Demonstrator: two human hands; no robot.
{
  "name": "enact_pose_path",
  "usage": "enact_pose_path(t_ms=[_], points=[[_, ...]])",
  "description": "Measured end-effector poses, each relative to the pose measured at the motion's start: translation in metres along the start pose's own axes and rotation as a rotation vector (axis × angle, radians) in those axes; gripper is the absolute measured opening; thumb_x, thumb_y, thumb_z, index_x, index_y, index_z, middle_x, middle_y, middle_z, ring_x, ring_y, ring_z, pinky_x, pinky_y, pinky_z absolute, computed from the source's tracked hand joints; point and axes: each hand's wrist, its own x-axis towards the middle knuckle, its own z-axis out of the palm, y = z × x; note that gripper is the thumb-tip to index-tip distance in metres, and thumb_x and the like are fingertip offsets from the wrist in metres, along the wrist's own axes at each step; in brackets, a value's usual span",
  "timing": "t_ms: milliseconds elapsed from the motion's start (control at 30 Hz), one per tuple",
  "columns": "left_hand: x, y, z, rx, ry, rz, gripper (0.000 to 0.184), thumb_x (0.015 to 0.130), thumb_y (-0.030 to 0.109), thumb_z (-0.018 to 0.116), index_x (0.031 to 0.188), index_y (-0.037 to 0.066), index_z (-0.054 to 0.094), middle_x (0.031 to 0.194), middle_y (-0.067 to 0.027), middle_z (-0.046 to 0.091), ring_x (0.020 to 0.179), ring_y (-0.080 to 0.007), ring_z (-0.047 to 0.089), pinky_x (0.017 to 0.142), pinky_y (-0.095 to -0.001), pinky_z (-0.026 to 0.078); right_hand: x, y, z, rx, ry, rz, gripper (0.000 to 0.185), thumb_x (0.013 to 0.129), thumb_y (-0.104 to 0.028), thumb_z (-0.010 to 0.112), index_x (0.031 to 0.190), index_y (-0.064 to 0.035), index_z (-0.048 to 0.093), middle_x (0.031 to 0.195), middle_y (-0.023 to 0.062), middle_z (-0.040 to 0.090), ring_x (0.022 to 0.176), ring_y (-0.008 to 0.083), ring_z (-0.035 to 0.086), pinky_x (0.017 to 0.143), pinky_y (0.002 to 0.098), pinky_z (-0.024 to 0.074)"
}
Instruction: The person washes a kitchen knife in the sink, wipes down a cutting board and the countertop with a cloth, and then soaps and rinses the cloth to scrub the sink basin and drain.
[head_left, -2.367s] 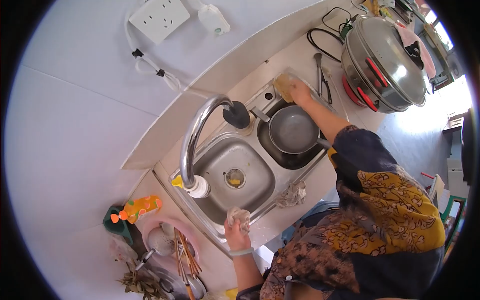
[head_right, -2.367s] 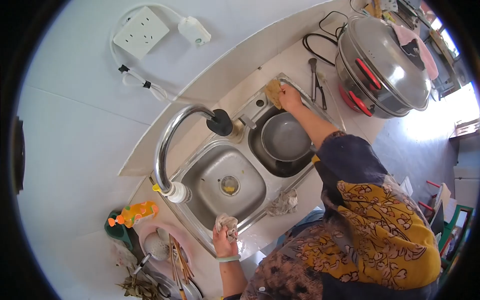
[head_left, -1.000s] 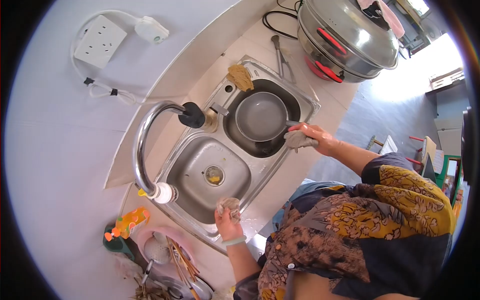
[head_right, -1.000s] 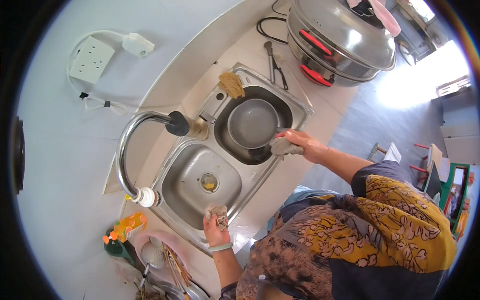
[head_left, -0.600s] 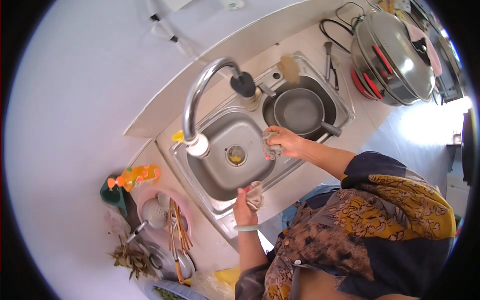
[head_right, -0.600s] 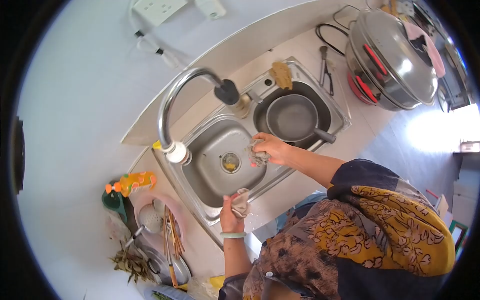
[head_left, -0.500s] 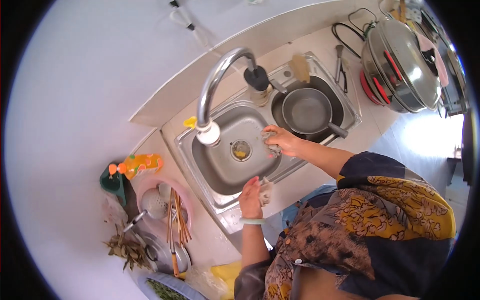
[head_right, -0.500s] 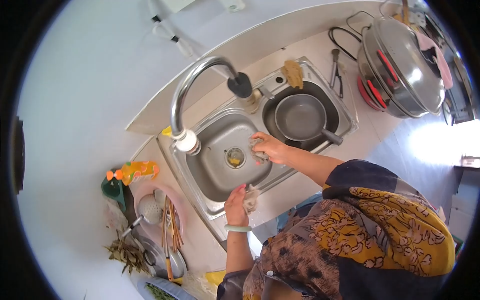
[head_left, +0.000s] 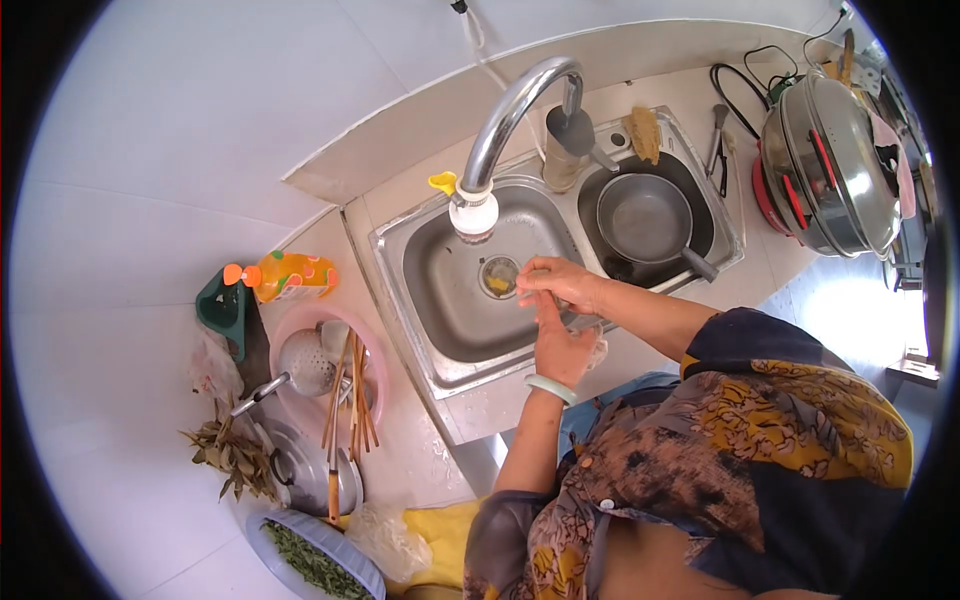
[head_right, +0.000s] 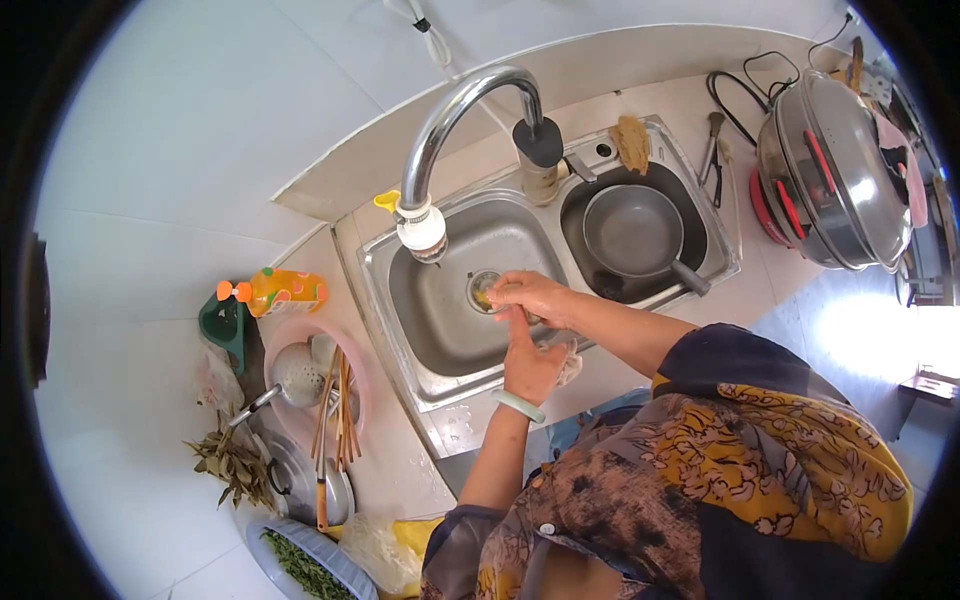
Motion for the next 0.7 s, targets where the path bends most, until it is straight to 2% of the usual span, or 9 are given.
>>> enact_pose_path(t_ms=[100,233,333,433,467,533,633,700], points=[[-0.002,0.011,-0.006,0.133,-0.032,0.022,0.095,0.074,0.015,0.066,0.148,-0.005,0.009,0.148,-0.0319,0.028,0.124,-0.0454,0.046,0.101,-0.0430,0.042,0.004,0.004,0.000,-0.098,0.028,-0.018,0.029,0.088,-0.018,0.067,0.109,-0.0005,0.058,0.088,0.0087,0.063,0.073,0.0162,0.062,0.064,0.0287,0.0507],[-0.002,0.024,-0.014,0.277,-0.118,-0.120,0.090,0.075,0.015,0.062,0.146,-0.005,0.010,0.150,-0.0328,0.022,0.119,-0.0469,0.049,0.096,-0.0447,0.046,0.016,0.007,0.002,-0.287,0.062,-0.085,0.028,0.087,-0.011,0.067,0.108,0.0043,0.058,0.080,0.0088,0.062,0.068,0.0157,0.060,0.061,0.0282,0.0511],[-0.005,0.023,-0.018,0.313,-0.121,-0.162,0.085,0.075,0.016,0.060,0.145,-0.005,0.016,0.150,-0.0328,0.022,0.116,-0.0466,0.052,0.093,-0.0446,0.048,0.026,0.007,0.004,-0.411,0.070,-0.080,0.027,0.087,-0.013,0.066,0.106,0.0044,0.060,0.078,0.0087,0.061,0.065,0.0149,0.058,0.059,0.0291,0.0497],[-0.012,0.010,-0.015,0.301,-0.084,-0.063,0.078,0.076,0.017,0.059,0.143,-0.006,0.025,0.149,-0.0335,0.022,0.117,-0.0460,0.052,0.094,-0.0440,0.048,0.038,-0.004,0.005,-0.590,0.085,-0.038,0.026,0.089,-0.021,0.066,0.099,0.0039,0.065,0.080,0.0117,0.064,0.070,0.0156,0.060,0.062,0.0303,0.0511],[-0.016,0.003,-0.013,0.293,-0.073,-0.013,0.076,0.076,0.017,0.059,0.142,-0.006,0.029,0.149,-0.0338,0.022,0.118,-0.0457,0.051,0.094,-0.0438,0.047,0.042,-0.008,0.007,-0.641,0.095,-0.050,0.028,0.089,-0.023,0.065,0.099,0.0034,0.065,0.081,0.0132,0.065,0.072,0.0188,0.061,0.065,0.0322,0.0514],[-0.023,-0.005,-0.010,0.254,-0.023,-0.053,0.073,0.078,0.017,0.058,0.142,-0.004,0.031,0.151,-0.0313,0.020,0.115,-0.0437,0.054,0.092,-0.0443,0.049,0.050,-0.014,0.011,-0.741,0.117,-0.071,0.033,0.089,-0.029,0.063,0.098,0.0025,0.066,0.083,0.0160,0.066,0.076,0.0253,0.064,0.071,0.0360,0.0520],[-0.028,-0.020,-0.012,0.222,0.036,-0.082,0.069,0.079,0.017,0.058,0.141,-0.003,0.034,0.150,-0.0316,0.021,0.116,-0.0430,0.054,0.093,-0.0444,0.048,0.068,-0.011,0.008,-1.133,0.120,-0.423,0.041,0.090,-0.037,0.059,0.098,0.0018,0.067,0.088,0.0215,0.067,0.085,0.0368,0.064,0.081,0.0424,0.0502],[-0.033,-0.029,-0.018,0.200,0.078,-0.082,0.068,0.078,0.018,0.059,0.139,-0.004,0.037,0.149,-0.0332,0.024,0.120,-0.0429,0.052,0.096,-0.0438,0.047,0.065,-0.019,0.012,-1.101,0.104,-0.386,0.046,0.091,-0.041,0.055,0.095,0.0029,0.066,0.090,0.0254,0.065,0.089,0.0417,0.061,0.083,0.0455,0.0479]])
